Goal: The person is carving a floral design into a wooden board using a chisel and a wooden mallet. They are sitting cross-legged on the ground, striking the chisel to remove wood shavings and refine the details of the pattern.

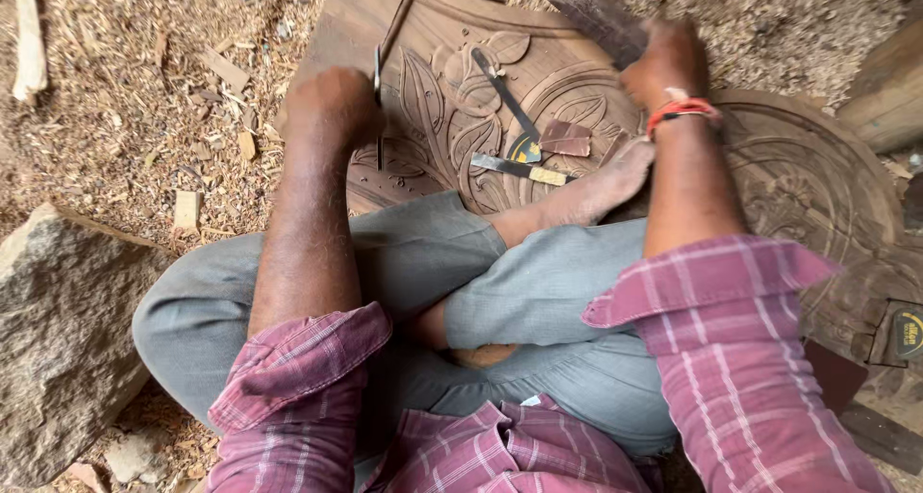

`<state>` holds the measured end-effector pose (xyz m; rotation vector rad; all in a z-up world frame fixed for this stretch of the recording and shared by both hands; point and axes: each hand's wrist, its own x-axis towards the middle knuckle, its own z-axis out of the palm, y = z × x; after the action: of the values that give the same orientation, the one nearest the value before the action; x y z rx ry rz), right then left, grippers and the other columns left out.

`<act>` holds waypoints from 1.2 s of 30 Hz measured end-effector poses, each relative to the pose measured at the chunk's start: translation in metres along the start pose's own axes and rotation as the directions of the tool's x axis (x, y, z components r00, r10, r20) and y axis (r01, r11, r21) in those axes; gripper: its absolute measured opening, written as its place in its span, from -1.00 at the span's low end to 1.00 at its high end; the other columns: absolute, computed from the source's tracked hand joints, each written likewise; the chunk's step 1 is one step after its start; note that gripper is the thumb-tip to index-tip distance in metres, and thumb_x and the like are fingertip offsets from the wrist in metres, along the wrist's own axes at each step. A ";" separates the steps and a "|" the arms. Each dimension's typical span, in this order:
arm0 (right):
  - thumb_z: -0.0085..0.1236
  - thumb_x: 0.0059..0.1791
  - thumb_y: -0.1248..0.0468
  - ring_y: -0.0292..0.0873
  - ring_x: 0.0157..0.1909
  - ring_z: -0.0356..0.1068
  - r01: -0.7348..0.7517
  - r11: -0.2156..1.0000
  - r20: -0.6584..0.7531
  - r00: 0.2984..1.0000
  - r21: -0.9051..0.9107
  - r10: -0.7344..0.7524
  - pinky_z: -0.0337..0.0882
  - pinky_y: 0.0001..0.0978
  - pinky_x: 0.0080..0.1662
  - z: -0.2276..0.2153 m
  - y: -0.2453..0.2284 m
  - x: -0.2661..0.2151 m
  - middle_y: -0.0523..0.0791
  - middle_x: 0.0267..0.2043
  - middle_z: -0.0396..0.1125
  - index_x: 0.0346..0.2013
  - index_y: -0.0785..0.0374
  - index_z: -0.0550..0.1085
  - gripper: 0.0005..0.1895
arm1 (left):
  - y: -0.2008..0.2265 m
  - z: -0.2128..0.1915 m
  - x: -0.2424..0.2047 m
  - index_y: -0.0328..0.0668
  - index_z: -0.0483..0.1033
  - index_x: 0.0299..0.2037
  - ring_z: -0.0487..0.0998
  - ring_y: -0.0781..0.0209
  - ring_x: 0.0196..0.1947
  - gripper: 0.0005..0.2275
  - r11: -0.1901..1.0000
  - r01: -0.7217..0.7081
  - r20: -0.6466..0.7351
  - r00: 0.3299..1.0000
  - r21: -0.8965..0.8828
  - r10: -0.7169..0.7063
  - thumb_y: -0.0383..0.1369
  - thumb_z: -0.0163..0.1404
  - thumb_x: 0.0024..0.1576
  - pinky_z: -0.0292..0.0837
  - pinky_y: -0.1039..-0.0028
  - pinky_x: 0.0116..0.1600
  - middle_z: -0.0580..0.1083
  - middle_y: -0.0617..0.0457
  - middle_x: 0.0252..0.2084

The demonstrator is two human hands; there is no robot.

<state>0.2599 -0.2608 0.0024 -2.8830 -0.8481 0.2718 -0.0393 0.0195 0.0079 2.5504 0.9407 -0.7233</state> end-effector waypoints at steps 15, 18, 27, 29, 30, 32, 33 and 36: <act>0.23 -0.15 0.31 -0.03 -0.20 0.53 0.375 0.922 0.254 0.886 0.097 -0.387 0.49 -0.13 -0.10 -0.010 -0.065 -0.076 -0.08 -0.28 0.52 -0.32 0.02 0.65 -0.84 | 0.028 0.024 -0.024 0.02 0.56 0.19 0.60 0.01 0.07 -0.70 0.982 -0.164 -0.275 0.944 0.093 0.184 -0.26 -0.08 0.30 0.52 0.19 0.01 0.52 -0.07 0.18; 0.23 -0.16 0.29 0.01 -0.15 0.50 0.393 0.918 0.348 0.855 0.052 -0.385 0.46 -0.09 -0.09 -0.010 -0.071 -0.086 -0.08 -0.22 0.52 -0.29 -0.04 0.68 -0.80 | 0.044 0.073 -0.008 0.06 0.52 0.13 0.53 0.05 0.18 -0.68 0.843 -0.353 -0.477 0.705 0.406 0.524 -0.30 -0.06 0.16 0.51 0.21 0.03 0.36 -0.01 0.30; 0.27 -0.16 0.24 0.09 -0.12 0.47 0.536 0.843 0.319 0.792 0.048 -0.521 0.43 -0.03 -0.07 -0.015 -0.078 -0.099 -0.02 -0.16 0.49 -0.08 -0.02 0.60 -0.66 | 0.043 0.056 -0.075 -0.04 0.67 -0.11 0.65 0.02 -0.02 -0.79 0.896 -0.358 -0.082 0.917 0.262 0.391 -0.31 -0.08 0.26 0.56 0.20 -0.04 0.61 -0.06 -0.02; 0.23 -0.12 0.30 0.10 -0.08 0.47 0.629 0.777 0.325 0.739 -0.017 -0.591 0.43 -0.02 -0.08 -0.003 -0.091 -0.102 -0.04 -0.14 0.48 -0.05 -0.01 0.57 -0.66 | 0.032 0.038 -0.088 -0.04 0.66 -0.13 0.66 -0.05 -0.10 -0.80 0.928 -0.341 -0.104 0.928 0.152 0.358 -0.25 -0.04 0.23 0.57 0.14 -0.08 0.62 -0.09 -0.11; 0.19 -0.08 0.35 0.07 -0.04 0.48 0.679 0.733 0.283 0.709 -0.031 -0.646 0.44 -0.04 -0.07 0.003 -0.098 -0.103 -0.06 -0.13 0.49 -0.11 0.02 0.56 -0.74 | 0.021 0.028 -0.091 -0.02 0.65 -0.14 0.64 -0.10 -0.11 -0.79 0.942 -0.328 -0.124 0.934 0.075 0.336 -0.18 0.00 0.20 0.55 0.09 -0.08 0.60 -0.10 -0.13; 0.17 -0.09 0.40 0.08 -0.02 0.48 0.745 0.666 0.237 0.656 -0.044 -0.717 0.45 -0.05 -0.08 0.005 -0.103 -0.106 -0.06 -0.14 0.47 -0.20 0.07 0.54 -0.79 | 0.001 0.011 -0.098 -0.01 0.64 -0.11 0.63 -0.13 -0.13 -0.73 0.955 -0.294 -0.152 0.946 -0.033 0.285 -0.07 0.06 0.17 0.54 0.07 -0.06 0.59 -0.13 -0.17; 0.19 -0.15 0.40 0.11 -0.04 0.47 0.765 0.642 0.220 0.634 -0.043 -0.741 0.44 -0.05 -0.10 0.000 -0.106 -0.105 -0.04 -0.16 0.45 -0.23 0.09 0.54 -0.77 | -0.011 0.003 -0.100 -0.02 0.63 -0.08 0.64 -0.12 -0.15 -0.68 0.962 -0.268 -0.169 0.952 -0.055 0.255 -0.02 0.08 0.17 0.56 0.09 -0.05 0.60 -0.14 -0.18; 0.30 -0.23 0.33 0.12 -0.13 0.46 0.753 0.656 0.146 0.645 0.049 -0.750 0.43 -0.06 -0.20 -0.013 -0.118 -0.102 -0.01 -0.19 0.43 -0.37 0.16 0.50 -0.82 | -0.037 -0.009 -0.101 0.08 0.61 0.04 0.62 -0.18 -0.15 -0.72 0.919 -0.192 -0.337 0.939 -0.345 0.070 -0.13 0.06 0.19 0.52 0.05 -0.05 0.60 -0.14 -0.16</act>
<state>0.1164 -0.2190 0.0485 -2.2405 -1.9780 0.3821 -0.1270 -0.0003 0.0678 2.3893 0.8866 -0.0730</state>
